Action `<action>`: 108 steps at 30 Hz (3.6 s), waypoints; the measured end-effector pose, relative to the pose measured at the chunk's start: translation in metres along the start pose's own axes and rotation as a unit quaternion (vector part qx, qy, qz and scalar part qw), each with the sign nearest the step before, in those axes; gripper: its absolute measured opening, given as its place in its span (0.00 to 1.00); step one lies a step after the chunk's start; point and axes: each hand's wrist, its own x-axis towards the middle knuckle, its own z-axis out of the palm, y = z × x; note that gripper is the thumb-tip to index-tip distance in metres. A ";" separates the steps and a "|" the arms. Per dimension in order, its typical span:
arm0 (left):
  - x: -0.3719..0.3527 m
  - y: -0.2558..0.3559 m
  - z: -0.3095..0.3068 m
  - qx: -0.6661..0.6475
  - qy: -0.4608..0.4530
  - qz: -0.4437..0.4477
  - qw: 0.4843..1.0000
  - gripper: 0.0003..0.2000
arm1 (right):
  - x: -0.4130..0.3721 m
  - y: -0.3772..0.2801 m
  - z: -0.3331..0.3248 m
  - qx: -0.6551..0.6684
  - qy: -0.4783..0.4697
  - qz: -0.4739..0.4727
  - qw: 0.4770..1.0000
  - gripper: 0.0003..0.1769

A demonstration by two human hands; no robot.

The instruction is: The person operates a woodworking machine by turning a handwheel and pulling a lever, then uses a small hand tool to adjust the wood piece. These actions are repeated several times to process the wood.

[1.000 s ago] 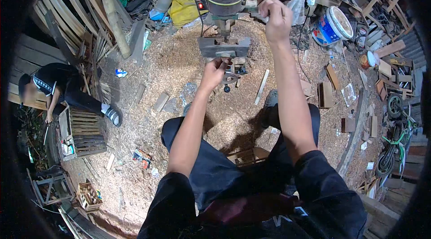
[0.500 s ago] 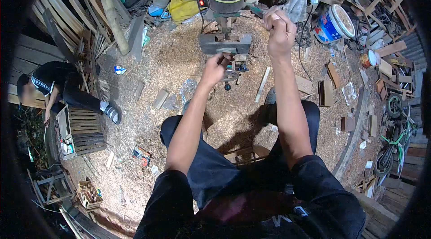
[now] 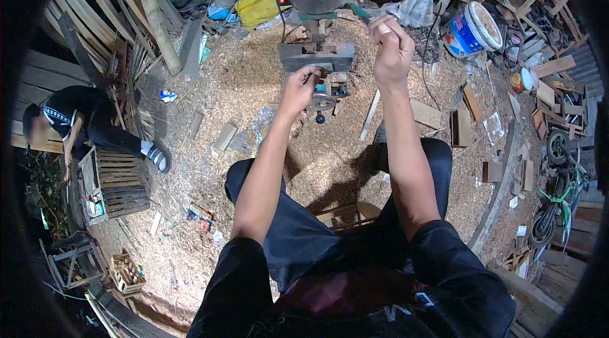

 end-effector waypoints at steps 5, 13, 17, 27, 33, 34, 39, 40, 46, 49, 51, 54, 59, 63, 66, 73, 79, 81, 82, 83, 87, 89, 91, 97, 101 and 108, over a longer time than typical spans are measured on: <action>0.002 0.001 -0.004 -0.004 0.030 -0.015 0.999 0.12 | -0.003 0.001 0.000 0.008 -0.004 0.003 1.000 0.11; -0.003 0.004 -0.006 -0.024 0.021 -0.017 0.999 0.12 | -0.009 0.001 0.001 0.023 0.011 0.001 1.000 0.12; -0.003 0.007 -0.007 0.002 0.030 -0.007 1.000 0.12 | -0.009 0.002 0.002 0.006 0.008 -0.021 1.000 0.12; -0.008 0.013 -0.005 0.027 0.036 0.011 0.999 0.12 | -0.018 0.006 -0.001 0.007 0.003 -0.019 1.000 0.12; -0.015 0.017 -0.006 0.012 0.021 0.009 1.000 0.12 | -0.027 0.015 -0.004 0.019 0.022 -0.034 0.999 0.11; -0.015 0.017 -0.007 0.009 0.022 0.005 1.000 0.12 | -0.027 0.016 -0.005 0.021 0.018 -0.040 0.999 0.11; -0.023 0.026 -0.007 -0.013 0.038 -0.043 0.998 0.11 | -0.039 0.012 -0.002 0.023 0.024 -0.046 0.998 0.10; -0.024 0.023 -0.007 -0.017 0.039 -0.041 0.998 0.11 | -0.042 0.012 -0.001 0.025 0.026 -0.045 0.998 0.09; -0.025 0.013 -0.010 -0.026 0.036 -0.030 0.999 0.12 | -0.059 0.015 -0.005 -0.022 0.032 -0.058 0.998 0.09; -0.031 0.014 -0.012 -0.045 0.037 -0.035 0.998 0.12 | -0.078 0.022 -0.008 -0.041 0.045 -0.047 0.997 0.11; -0.028 0.016 -0.013 -0.059 0.041 -0.025 0.997 0.12 | -0.091 0.036 -0.010 -0.018 0.048 -0.068 0.996 0.14; -0.023 0.018 -0.017 -0.061 0.047 -0.015 0.997 0.12 | -0.092 0.038 -0.012 -0.027 0.029 -0.064 0.997 0.16; -0.040 0.008 -0.013 -0.050 0.060 -0.031 0.996 0.11 | -0.074 0.003 -0.020 -0.065 -0.037 0.075 0.994 0.20; -0.034 -0.029 -0.003 -0.053 0.052 0.013 0.997 0.11 | 0.002 -0.050 -0.003 -0.364 -0.160 0.355 0.846 0.18; -0.035 -0.023 0.002 0.021 0.058 -0.003 0.998 0.11 | -0.014 -0.006 0.011 -0.614 -0.115 0.210 0.752 0.20; -0.047 -0.007 -0.004 -0.009 0.057 0.005 0.998 0.11 | -0.044 -0.015 0.004 -0.503 -0.171 0.315 0.786 0.19; -0.034 -0.022 0.003 -0.053 0.075 0.018 0.996 0.12 | -0.077 0.013 -0.002 -0.480 -0.111 0.275 0.825 0.20; -0.034 -0.026 0.008 -0.021 0.057 -0.027 0.998 0.12 | -0.081 0.008 0.000 -0.490 -0.121 0.305 0.808 0.24; -0.028 -0.024 0.008 -0.004 0.049 -0.044 0.998 0.13 | -0.082 0.012 0.000 -0.485 -0.117 0.302 0.813 0.26; -0.028 -0.024 0.011 0.025 0.045 -0.049 0.997 0.12 | -0.090 0.015 -0.002 -0.480 -0.114 0.306 0.814 0.28; -0.009 -0.041 0.019 0.001 0.037 -0.030 0.999 0.12 | -0.090 0.011 0.001 -0.469 -0.103 0.312 0.820 0.35; -0.013 -0.016 0.020 -0.023 0.037 -0.056 0.997 0.12 | -0.094 0.013 0.002 -0.475 -0.081 0.307 0.821 0.20; -0.017 -0.019 0.023 -0.037 0.033 -0.025 0.998 0.12 | -0.101 0.014 0.001 -0.475 -0.074 0.306 0.822 0.15; -0.026 -0.027 0.012 0.001 0.043 0.001 0.999 0.13 | -0.082 0.023 -0.012 -0.451 -0.139 0.272 0.839 0.33; -0.035 -0.022 -0.003 0.020 0.074 -0.015 0.997 0.13 | -0.032 -0.010 -0.013 -0.375 -0.101 0.118 0.914 0.14; -0.026 -0.038 -0.020 0.114 0.092 -0.007 0.989 0.13 | 0.132 -0.008 0.007 -0.247 -0.004 -0.102 0.964 0.19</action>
